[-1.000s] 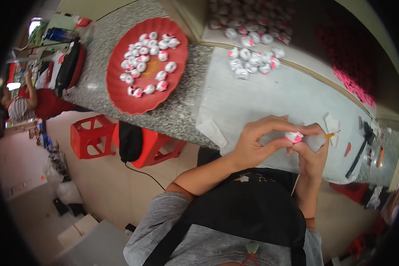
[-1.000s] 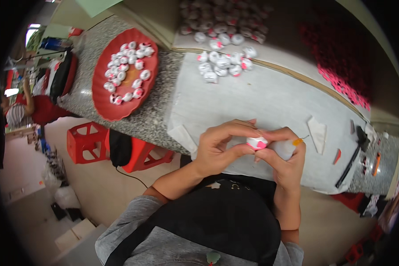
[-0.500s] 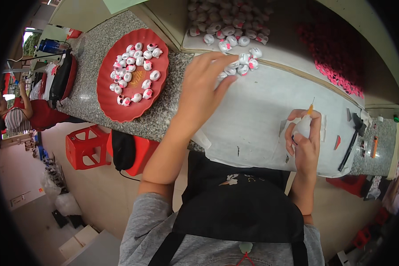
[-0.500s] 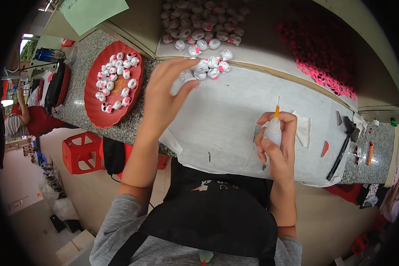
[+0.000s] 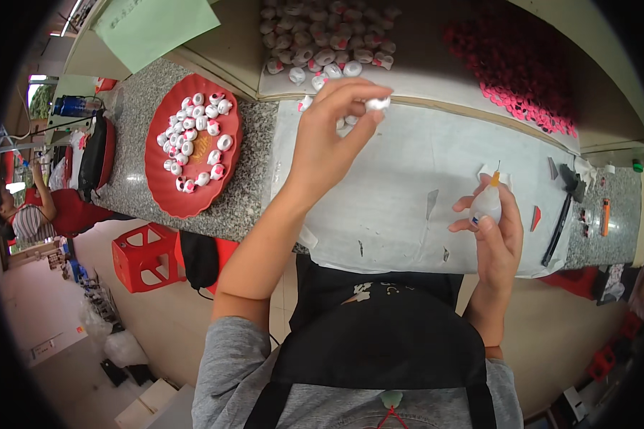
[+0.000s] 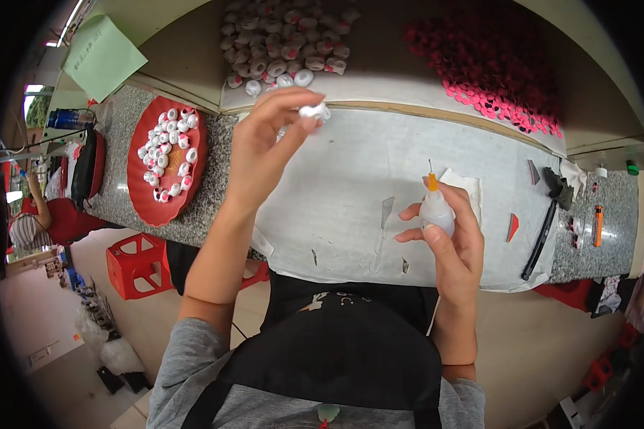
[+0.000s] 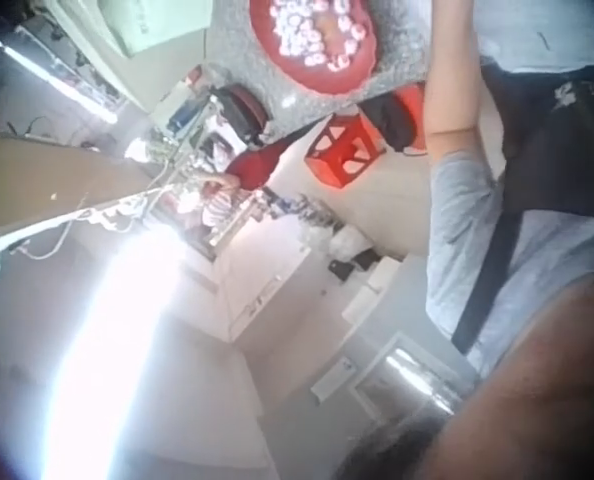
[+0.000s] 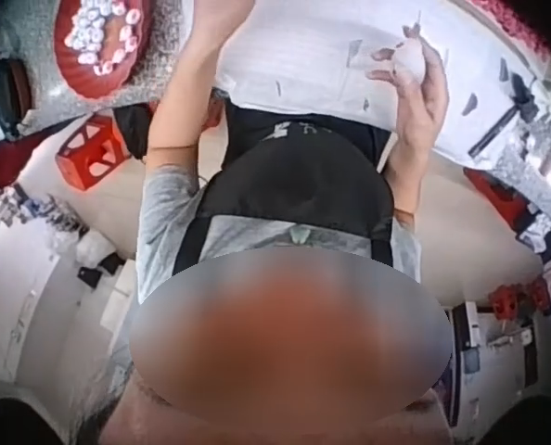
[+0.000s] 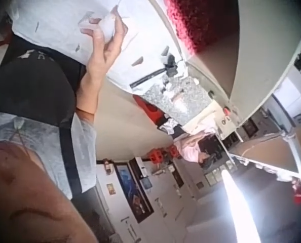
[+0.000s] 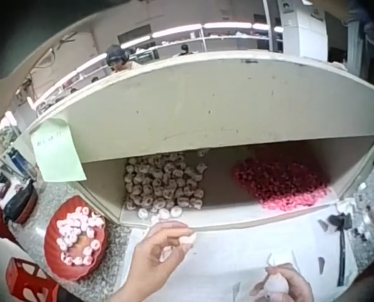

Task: Applying a red liquid substance to small white toy heads at a factory workbench.

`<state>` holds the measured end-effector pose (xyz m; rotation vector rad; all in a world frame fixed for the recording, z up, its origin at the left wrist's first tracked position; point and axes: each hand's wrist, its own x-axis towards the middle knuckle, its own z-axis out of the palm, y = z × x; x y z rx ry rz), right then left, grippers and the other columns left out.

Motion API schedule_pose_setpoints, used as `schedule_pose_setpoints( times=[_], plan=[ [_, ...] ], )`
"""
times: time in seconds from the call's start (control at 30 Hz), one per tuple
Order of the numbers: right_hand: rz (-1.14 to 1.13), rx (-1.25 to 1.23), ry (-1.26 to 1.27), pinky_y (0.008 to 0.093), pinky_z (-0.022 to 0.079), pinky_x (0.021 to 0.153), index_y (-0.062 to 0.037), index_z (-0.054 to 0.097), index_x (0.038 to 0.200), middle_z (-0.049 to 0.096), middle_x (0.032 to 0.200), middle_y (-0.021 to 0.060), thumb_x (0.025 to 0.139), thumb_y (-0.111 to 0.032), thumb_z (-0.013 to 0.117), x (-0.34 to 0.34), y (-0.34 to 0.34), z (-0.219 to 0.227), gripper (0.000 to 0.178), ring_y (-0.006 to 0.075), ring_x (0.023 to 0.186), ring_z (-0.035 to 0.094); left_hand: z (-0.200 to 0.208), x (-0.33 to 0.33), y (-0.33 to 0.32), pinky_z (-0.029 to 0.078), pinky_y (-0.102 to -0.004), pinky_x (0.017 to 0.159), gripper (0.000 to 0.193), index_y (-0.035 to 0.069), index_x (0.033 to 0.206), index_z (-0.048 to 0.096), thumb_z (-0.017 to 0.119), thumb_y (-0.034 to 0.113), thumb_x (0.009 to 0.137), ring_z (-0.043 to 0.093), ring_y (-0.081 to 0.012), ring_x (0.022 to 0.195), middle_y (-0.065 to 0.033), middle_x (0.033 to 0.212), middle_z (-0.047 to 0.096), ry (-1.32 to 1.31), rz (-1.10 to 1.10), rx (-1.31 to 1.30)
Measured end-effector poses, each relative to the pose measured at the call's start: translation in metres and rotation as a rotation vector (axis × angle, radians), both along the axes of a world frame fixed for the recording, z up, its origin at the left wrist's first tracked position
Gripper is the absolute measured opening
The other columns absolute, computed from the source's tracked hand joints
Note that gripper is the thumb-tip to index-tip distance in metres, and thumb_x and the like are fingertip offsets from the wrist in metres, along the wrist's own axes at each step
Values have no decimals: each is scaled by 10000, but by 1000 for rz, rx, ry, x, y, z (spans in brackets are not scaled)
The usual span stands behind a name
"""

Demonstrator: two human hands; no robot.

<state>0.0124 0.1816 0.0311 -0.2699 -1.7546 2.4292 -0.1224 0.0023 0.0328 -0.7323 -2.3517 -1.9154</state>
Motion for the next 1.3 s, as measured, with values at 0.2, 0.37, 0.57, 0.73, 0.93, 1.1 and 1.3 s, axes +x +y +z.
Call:
schedule_pose_setpoints(
  times=[0.2, 0.37, 0.57, 0.73, 0.93, 1.1, 1.3],
  plan=[
    [-93, 9, 51, 268, 460, 502, 18, 402, 952, 423, 921, 121, 690, -97, 558, -2, 2, -3, 326, 192, 708, 511, -18, 48, -1, 401, -304, 772, 340, 26, 1051, 391, 512, 1, 733, 490, -192, 900, -156, 984, 486, -603, -244, 575],
    [-272, -105, 146, 179, 332, 470, -39, 408, 860, 419, 873, 94, 595, -83, 627, -2, -3, 5, 346, 97, 618, 399, -27, 70, 4, 389, -309, 780, 312, 30, 1014, 449, 552, 54, 721, 454, -171, 929, -160, 1008, 473, -698, -244, 705],
    [-383, 97, 273, 218, 361, 542, -54, 419, 837, 402, 819, 65, 574, -111, 659, 0, -20, 13, 361, 120, 652, 415, -33, 81, 1, 395, -336, 794, 218, 15, 952, 494, 529, 61, 742, 491, -190, 892, -152, 1040, 467, -743, -186, 801],
    [-271, 449, 498, 236, 344, 592, -66, 409, 851, 378, 784, 40, 608, -221, 678, 7, -25, 13, 394, 133, 687, 395, -20, 82, -1, 417, -308, 795, 286, -8, 1010, 426, 509, -25, 736, 479, -173, 941, -122, 1004, 478, -760, -199, 871],
    [-216, 551, 582, 219, 434, 517, -76, 431, 811, 459, 781, 64, 513, -123, 760, 10, -33, 19, 446, 137, 612, 489, -30, 85, -2, 425, -317, 773, 370, 0, 1039, 409, 560, 19, 702, 532, -213, 873, -157, 993, 484, -619, -185, 788],
    [-222, 629, 581, 213, 375, 460, -67, 418, 762, 450, 726, 51, 539, -196, 745, 10, -39, 20, 416, 116, 543, 416, -26, 87, -2, 428, -307, 768, 355, -7, 1022, 425, 562, -6, 694, 545, -219, 845, -157, 976, 500, -594, -140, 718],
    [-212, 673, 593, 214, 381, 464, -65, 429, 771, 466, 722, 47, 538, -200, 742, 10, -39, 19, 413, 119, 549, 432, -25, 87, -2, 429, -300, 757, 357, -8, 1017, 428, 572, -6, 690, 550, -218, 835, -158, 974, 508, -601, -149, 714]
  ],
)
